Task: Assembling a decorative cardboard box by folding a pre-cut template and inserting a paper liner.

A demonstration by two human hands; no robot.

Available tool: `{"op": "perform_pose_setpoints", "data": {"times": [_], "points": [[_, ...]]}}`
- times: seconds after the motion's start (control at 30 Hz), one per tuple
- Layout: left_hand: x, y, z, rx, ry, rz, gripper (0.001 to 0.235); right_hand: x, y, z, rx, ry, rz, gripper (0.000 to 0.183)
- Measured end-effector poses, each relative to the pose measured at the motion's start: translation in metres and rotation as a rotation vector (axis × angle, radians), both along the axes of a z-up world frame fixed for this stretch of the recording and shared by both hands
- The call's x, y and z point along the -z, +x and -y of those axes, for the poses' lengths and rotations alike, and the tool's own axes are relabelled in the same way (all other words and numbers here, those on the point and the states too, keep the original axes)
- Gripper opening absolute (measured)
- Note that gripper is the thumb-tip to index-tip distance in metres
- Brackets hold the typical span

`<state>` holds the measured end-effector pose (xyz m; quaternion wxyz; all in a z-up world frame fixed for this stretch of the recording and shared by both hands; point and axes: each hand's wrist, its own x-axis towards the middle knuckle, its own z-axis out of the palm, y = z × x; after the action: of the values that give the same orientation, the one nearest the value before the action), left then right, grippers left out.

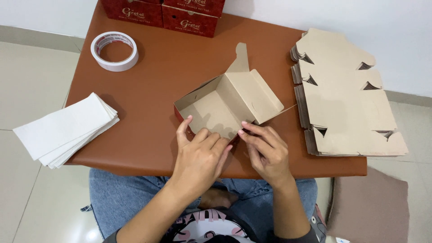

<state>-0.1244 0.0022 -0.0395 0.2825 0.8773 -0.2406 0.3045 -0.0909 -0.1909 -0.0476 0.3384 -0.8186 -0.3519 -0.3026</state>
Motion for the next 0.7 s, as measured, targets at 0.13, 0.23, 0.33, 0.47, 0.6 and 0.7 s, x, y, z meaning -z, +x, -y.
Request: {"op": "perform_pose_setpoints", "data": {"times": [0.13,0.23,0.33,0.47,0.6,0.7], "points": [[0.0,-0.001,0.002,-0.014,0.01,0.029,0.011,-0.013,-0.011,-0.01,0.034,-0.057,0.067,0.019],[0.003,-0.003,0.005,-0.017,0.006,0.057,0.011,-0.011,-0.017,-0.015,0.021,-0.076,0.079,0.028],[0.002,-0.006,0.001,-0.011,0.009,0.067,0.02,-0.006,-0.016,-0.011,0.008,-0.063,0.071,0.03],[-0.022,-0.012,-0.022,0.051,0.013,0.009,0.037,-0.001,-0.013,0.004,0.126,-0.033,-0.062,0.031],[-0.026,-0.012,-0.036,0.051,0.061,-0.07,0.022,-0.016,-0.016,0.001,0.186,0.049,-0.308,0.033],[-0.014,-0.009,-0.027,0.039,0.117,0.017,0.02,-0.017,-0.027,-0.006,0.123,0.155,-0.469,0.042]]}}
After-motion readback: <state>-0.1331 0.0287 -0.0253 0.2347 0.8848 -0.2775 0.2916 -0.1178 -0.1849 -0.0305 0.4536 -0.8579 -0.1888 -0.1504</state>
